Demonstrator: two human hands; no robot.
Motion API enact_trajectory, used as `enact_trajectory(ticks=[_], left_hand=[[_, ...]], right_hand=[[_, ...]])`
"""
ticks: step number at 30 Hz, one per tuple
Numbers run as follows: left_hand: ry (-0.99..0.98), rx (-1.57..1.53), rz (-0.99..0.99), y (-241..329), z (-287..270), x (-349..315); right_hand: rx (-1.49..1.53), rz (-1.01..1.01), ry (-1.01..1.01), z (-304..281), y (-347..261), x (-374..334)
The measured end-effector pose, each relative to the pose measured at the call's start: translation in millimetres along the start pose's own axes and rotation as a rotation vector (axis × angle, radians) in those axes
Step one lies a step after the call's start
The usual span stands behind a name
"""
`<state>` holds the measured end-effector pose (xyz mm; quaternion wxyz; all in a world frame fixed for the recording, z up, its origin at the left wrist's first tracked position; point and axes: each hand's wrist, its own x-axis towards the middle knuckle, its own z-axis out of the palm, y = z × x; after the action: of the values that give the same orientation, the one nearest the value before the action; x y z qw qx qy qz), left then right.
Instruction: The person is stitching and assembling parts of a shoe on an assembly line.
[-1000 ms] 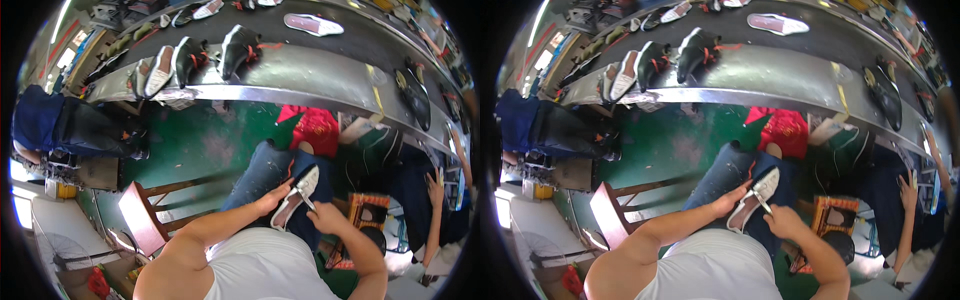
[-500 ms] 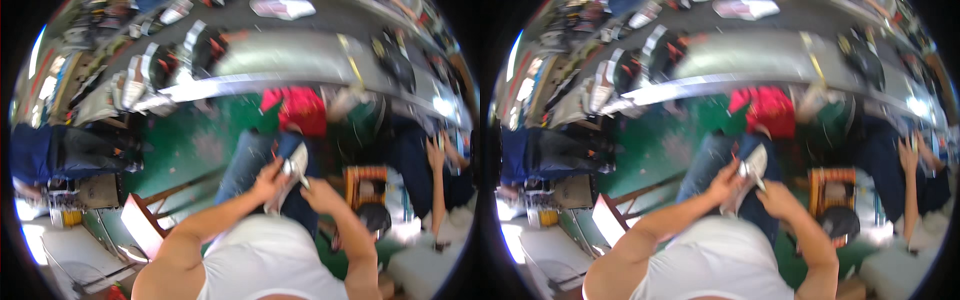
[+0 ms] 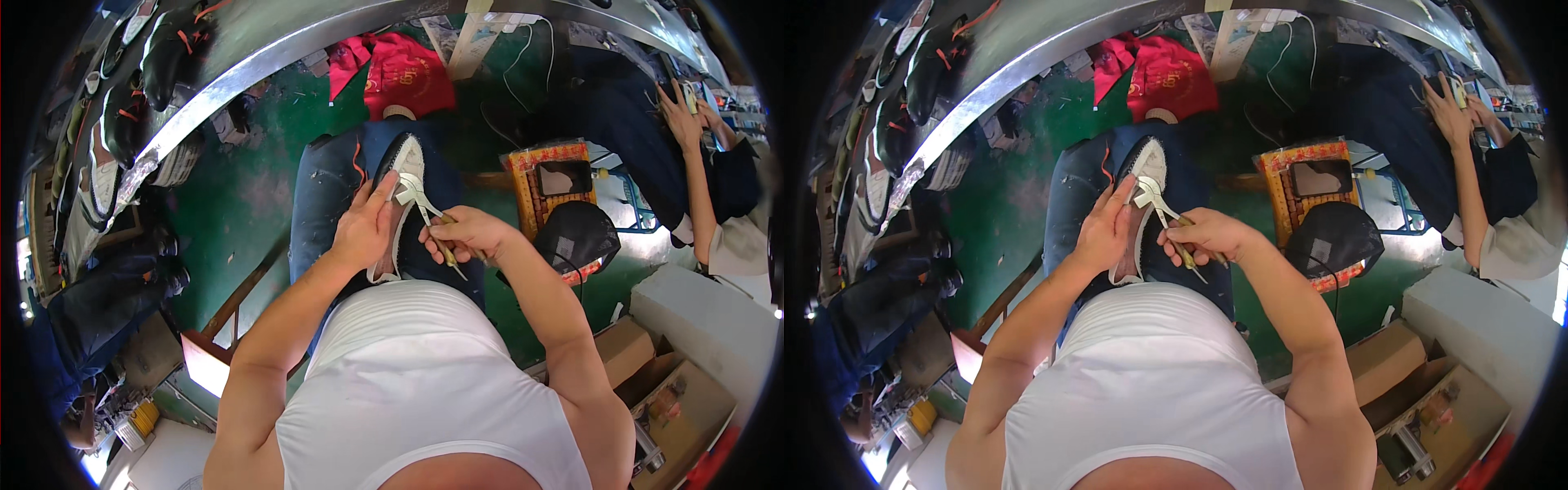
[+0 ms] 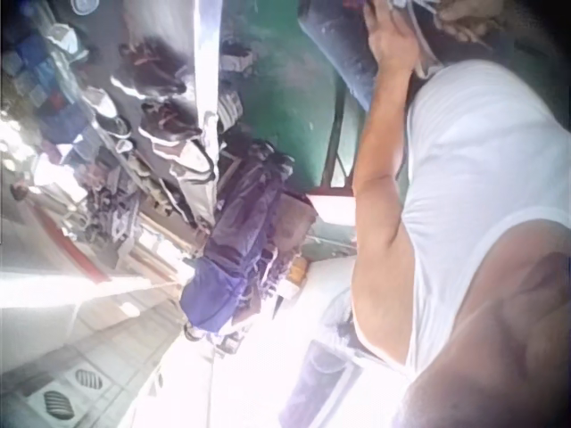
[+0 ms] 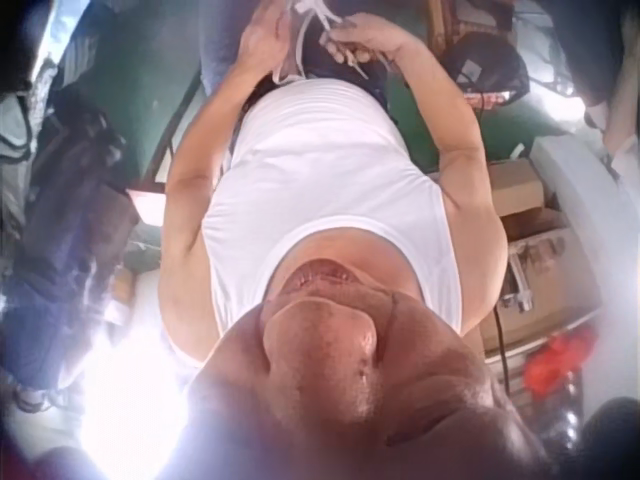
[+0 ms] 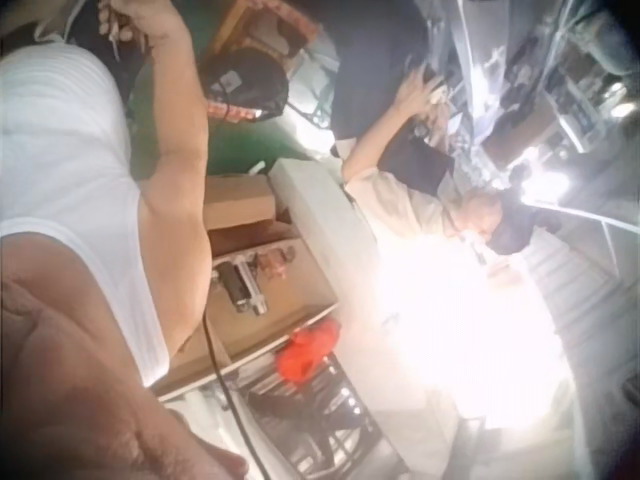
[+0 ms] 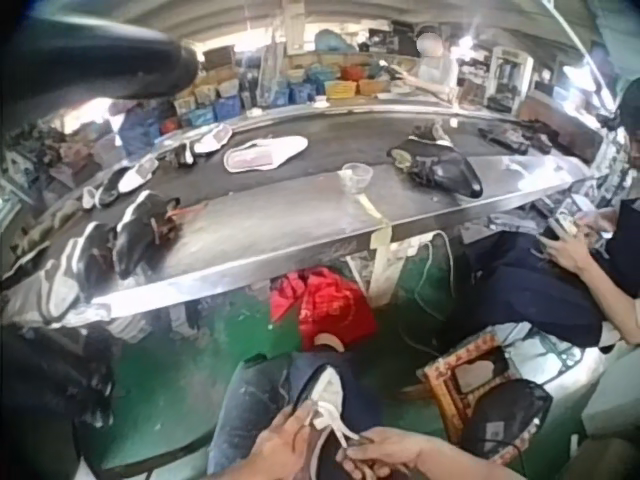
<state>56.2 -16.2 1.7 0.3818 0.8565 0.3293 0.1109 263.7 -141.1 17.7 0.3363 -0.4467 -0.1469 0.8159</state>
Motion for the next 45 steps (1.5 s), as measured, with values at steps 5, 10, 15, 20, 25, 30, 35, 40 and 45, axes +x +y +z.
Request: enact_trajectory(ticks=[5,10,15,20,25,30,35,40,45], left_hand=[[0.026,-0.017,-0.008,-3.7,0.8,2.2],[-0.013,0.009,-0.007,-8.1,-0.1,5.8],[-0.059,-0.021,0.006,-5.4,-9.5,6.3],[-0.067,-0.038,0.01,-7.7,-2.0,1.9],[-0.042,-0.259,-0.178,-12.8,5.3,3.6],[-0.172,-0.302,-0.3,-8.8,-5.8,5.5],[-0.181,-0.358,-0.324,-5.7,-5.8,8.2],[-0.262,-0.728,-0.434,-19.2,-13.7,15.6],[-0.353,-1.056,-0.496,-17.1,-18.9,20.3]], right_hand=[[-0.365,-0.063,0.252,5.7,-40.0,-24.8],[-1.066,-0.232,0.426,6.8,-57.6,24.0],[-0.829,-0.287,0.414,13.2,-68.1,16.5],[-1.011,-0.371,0.403,6.1,-53.5,24.0],[-0.991,-0.279,0.381,22.9,-62.4,17.4],[-1.347,-0.191,0.425,34.9,-52.1,9.0],[-1.359,-0.347,0.462,32.6,-34.0,9.8],[-1.096,-0.091,0.37,27.8,-37.5,-25.3],[-1.22,0.011,0.132,41.9,-30.1,-28.3]])
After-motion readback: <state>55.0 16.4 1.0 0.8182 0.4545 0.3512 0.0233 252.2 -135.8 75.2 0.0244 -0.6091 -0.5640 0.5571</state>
